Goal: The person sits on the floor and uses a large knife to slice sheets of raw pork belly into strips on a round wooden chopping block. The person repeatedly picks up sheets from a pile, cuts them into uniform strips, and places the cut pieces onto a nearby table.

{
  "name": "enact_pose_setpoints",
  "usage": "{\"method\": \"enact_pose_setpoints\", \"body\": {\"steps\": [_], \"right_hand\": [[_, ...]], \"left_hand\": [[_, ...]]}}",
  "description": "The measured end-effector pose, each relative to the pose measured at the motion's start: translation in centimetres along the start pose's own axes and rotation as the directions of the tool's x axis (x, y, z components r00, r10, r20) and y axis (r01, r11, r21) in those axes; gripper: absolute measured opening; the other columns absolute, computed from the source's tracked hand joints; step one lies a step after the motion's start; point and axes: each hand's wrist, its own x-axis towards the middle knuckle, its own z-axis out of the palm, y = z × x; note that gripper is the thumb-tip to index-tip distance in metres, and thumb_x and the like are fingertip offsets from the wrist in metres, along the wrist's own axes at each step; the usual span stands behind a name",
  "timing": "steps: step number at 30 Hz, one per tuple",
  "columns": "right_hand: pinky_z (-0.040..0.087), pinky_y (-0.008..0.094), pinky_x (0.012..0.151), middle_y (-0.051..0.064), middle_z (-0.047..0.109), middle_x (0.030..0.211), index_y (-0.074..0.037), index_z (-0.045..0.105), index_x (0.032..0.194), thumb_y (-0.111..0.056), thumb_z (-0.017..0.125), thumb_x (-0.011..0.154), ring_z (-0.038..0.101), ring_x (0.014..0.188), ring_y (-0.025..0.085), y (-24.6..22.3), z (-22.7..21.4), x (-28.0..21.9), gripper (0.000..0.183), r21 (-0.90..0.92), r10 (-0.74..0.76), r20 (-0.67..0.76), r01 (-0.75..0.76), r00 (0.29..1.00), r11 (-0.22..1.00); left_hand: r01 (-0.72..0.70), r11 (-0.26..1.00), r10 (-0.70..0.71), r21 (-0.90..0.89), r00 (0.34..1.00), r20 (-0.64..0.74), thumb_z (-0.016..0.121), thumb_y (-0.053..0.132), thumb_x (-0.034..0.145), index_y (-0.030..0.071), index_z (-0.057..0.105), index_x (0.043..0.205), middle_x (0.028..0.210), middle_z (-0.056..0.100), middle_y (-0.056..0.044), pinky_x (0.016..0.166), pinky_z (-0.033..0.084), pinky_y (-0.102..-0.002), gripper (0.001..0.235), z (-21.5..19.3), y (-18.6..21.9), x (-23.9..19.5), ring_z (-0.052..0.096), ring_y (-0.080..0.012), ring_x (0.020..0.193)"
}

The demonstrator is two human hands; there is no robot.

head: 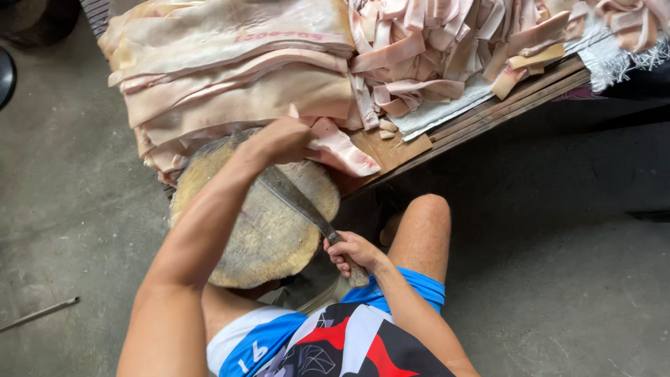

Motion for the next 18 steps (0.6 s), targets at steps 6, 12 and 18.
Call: {"method": "enact_pose_setpoints", "body": {"steps": [6, 12, 18], "right_hand": [[0.047, 0.029, 0.043, 0.002, 0.048, 0.066, -0.007, 0.058, 0.108, -0.012, 0.063, 0.092, 0.051, 0.048, 0.011, 1.5, -0.3, -3.2, 0.018, 0.016, 0.009, -0.048, -0.008, 0.999, 1.000], [0.046, 0.031, 0.041, 0.002, 0.046, 0.062, -0.007, 0.057, 0.107, -0.011, 0.062, 0.091, 0.049, 0.045, 0.011, 3.7, -3.3, -4.7, 0.017, 0.085, -0.091, -0.109, 0.101, 0.990, 0.991], [0.047, 0.032, 0.043, 0.001, 0.045, 0.062, -0.010, 0.055, 0.104, -0.014, 0.061, 0.093, 0.048, 0.046, 0.012, 3.8, -5.6, -3.1, 0.013, 0.166, -0.107, -0.054, 0.114, 0.993, 0.979]], "left_hand": [[-0.109, 0.893, 0.351, 0.437, 0.776, -0.524, 0.074, 0.007, 0.091, 0.010, 0.070, 0.111, 0.086, 0.068, -0.005, 0.067, 0.055, -0.030, 0.021, 1.8, 0.7, -16.3, 0.064, -0.0206, 0.080], [0.104, 0.895, 0.173, 0.434, 0.817, -0.551, 0.069, 0.004, 0.080, 0.010, 0.070, 0.127, 0.075, 0.056, -0.001, 0.065, 0.055, -0.032, 0.048, 10.6, 4.2, -31.2, 0.058, -0.0195, 0.071], [0.438, 0.844, -0.125, 0.310, 0.722, -0.680, 0.064, 0.002, 0.084, 0.021, 0.069, 0.128, 0.099, 0.061, -0.005, 0.078, 0.058, -0.035, 0.048, 19.2, 1.7, -33.8, 0.061, -0.0223, 0.092]]}}
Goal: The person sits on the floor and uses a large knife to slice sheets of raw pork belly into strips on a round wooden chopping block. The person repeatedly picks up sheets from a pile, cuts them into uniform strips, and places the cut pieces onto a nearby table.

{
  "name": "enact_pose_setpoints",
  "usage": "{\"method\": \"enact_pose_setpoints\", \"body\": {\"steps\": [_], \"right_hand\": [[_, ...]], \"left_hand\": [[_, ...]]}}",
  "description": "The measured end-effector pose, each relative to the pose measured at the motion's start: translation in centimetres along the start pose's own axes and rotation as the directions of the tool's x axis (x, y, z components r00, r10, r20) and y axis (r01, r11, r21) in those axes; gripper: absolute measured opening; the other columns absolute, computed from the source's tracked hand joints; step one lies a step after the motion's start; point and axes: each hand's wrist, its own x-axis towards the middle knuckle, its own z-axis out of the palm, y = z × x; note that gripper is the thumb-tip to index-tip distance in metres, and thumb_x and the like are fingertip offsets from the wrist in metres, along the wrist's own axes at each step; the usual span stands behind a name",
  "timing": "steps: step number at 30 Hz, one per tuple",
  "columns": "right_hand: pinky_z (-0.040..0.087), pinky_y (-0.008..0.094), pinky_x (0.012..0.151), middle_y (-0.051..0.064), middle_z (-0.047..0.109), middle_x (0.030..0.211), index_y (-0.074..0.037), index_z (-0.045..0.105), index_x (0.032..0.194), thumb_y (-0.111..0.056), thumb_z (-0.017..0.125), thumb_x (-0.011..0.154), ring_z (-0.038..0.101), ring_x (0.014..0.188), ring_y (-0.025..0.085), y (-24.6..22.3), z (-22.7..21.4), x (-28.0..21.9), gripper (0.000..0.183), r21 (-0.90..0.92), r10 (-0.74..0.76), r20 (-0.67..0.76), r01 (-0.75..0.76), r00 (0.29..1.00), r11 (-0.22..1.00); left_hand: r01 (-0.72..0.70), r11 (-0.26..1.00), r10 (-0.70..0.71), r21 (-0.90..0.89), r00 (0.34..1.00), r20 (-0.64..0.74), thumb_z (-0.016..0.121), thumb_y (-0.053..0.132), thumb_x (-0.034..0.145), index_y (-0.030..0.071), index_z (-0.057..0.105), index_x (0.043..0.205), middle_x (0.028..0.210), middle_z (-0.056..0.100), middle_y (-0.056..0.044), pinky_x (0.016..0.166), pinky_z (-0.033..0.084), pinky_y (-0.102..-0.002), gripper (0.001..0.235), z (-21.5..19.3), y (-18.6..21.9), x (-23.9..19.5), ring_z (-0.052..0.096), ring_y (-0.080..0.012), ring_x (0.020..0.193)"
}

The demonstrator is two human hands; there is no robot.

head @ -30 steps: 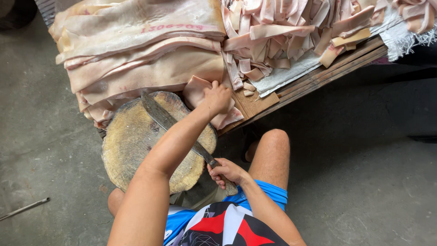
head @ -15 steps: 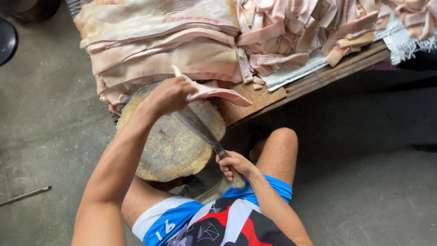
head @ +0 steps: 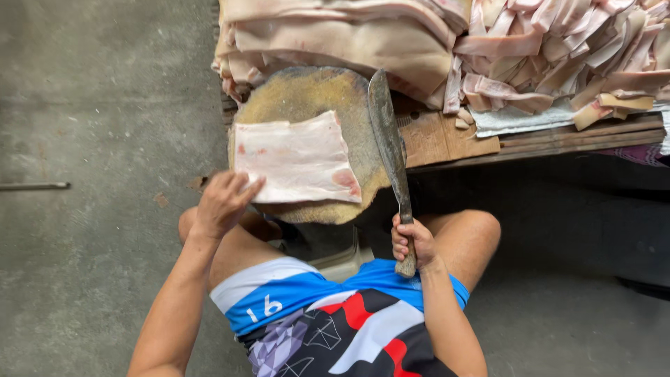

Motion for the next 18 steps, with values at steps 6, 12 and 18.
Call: {"method": "enact_pose_setpoints", "body": {"steps": [6, 12, 18], "right_hand": [[0.048, 0.032, 0.044, 0.002, 0.046, 0.063, -0.009, 0.056, 0.105, -0.015, 0.058, 0.094, 0.049, 0.047, 0.013, 0.5, 1.0, -0.3, 0.012, -0.040, -0.035, -0.062, 0.033, 0.997, 0.999], [0.047, 0.033, 0.044, 0.002, 0.046, 0.063, -0.009, 0.056, 0.104, -0.015, 0.059, 0.093, 0.049, 0.046, 0.014, 0.1, 1.8, -0.4, 0.012, -0.097, -0.057, -0.097, 0.047, 0.994, 0.994], [0.048, 0.034, 0.045, 0.002, 0.046, 0.062, -0.010, 0.055, 0.103, -0.014, 0.058, 0.092, 0.050, 0.047, 0.015, 0.5, 1.2, 0.4, 0.012, -0.076, 0.002, -0.055, -0.006, 0.999, 0.997]], "left_hand": [[0.144, 0.966, -0.122, 0.216, 0.986, -0.113, 0.069, 0.007, 0.108, 0.018, 0.069, 0.135, 0.119, 0.061, -0.008, 0.092, 0.055, -0.035, 0.030, 4.4, -5.6, 4.0, 0.058, -0.0264, 0.111], [0.396, 0.889, -0.394, -0.229, 0.917, 0.058, 0.063, -0.001, 0.075, 0.006, 0.067, 0.139, 0.134, 0.057, -0.029, 0.102, 0.048, -0.052, 0.065, 0.1, -0.1, 6.1, 0.056, -0.0434, 0.119], [0.633, 0.575, -0.624, -0.518, 0.749, 0.222, 0.080, 0.027, 0.087, -0.004, 0.068, 0.123, 0.104, 0.064, -0.022, 0.080, 0.055, -0.046, 0.048, 0.3, 12.6, 9.3, 0.066, -0.0390, 0.092]]}}
